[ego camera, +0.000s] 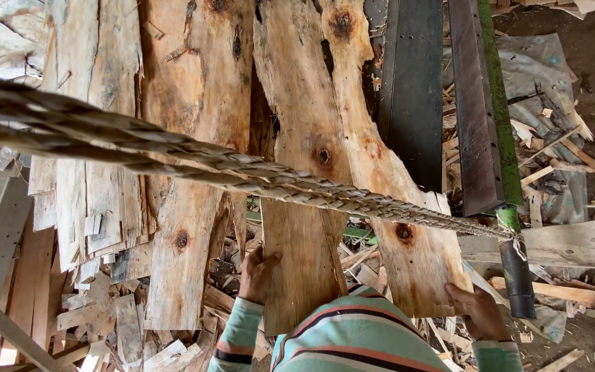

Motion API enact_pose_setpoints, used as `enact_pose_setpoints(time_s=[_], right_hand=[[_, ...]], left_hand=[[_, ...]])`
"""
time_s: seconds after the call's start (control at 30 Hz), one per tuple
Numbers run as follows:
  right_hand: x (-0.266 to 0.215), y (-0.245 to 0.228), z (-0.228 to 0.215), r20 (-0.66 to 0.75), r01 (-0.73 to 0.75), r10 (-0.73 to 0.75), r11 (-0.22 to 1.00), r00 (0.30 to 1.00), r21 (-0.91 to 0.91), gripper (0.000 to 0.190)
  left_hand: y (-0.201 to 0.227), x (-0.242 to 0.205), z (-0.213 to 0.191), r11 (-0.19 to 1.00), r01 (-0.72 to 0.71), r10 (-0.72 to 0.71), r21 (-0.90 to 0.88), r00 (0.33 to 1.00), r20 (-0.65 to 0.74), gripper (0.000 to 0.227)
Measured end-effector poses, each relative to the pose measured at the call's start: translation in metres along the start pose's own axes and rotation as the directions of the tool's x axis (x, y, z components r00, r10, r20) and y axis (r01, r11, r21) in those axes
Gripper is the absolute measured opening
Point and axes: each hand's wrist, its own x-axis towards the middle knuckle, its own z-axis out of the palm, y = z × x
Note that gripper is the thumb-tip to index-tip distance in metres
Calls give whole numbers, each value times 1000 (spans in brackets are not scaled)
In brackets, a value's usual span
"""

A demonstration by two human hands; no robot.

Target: The recorder selects thin wood sheets or bark, trims the edges using a manual lever-action cutting tool, and sorts the pieces into a stack.

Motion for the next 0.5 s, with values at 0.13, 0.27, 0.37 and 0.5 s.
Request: enact_pose_setpoints(time_s=[0.13, 0.27, 0.37, 0.5], right_hand=[[-9, 20, 1, 33, -175, 172, 962, 985, 211, 34], [-3, 52, 18, 63, -130, 117, 957, 991, 261, 21], [19, 66, 8, -64, -20, 27, 994, 998, 111, 27], [16, 45, -6, -88, 32, -22, 992, 996, 121, 29]], left_hand=[[7, -18, 8, 976, -25, 23, -218, 1000, -11, 32], [8, -13, 3, 981, 9, -8, -194, 1000, 4, 30], [-17, 6, -3, 998, -52, 52, -43, 999, 4, 29], [0, 10, -14, 981, 49, -39, 187, 998, -55, 29]])
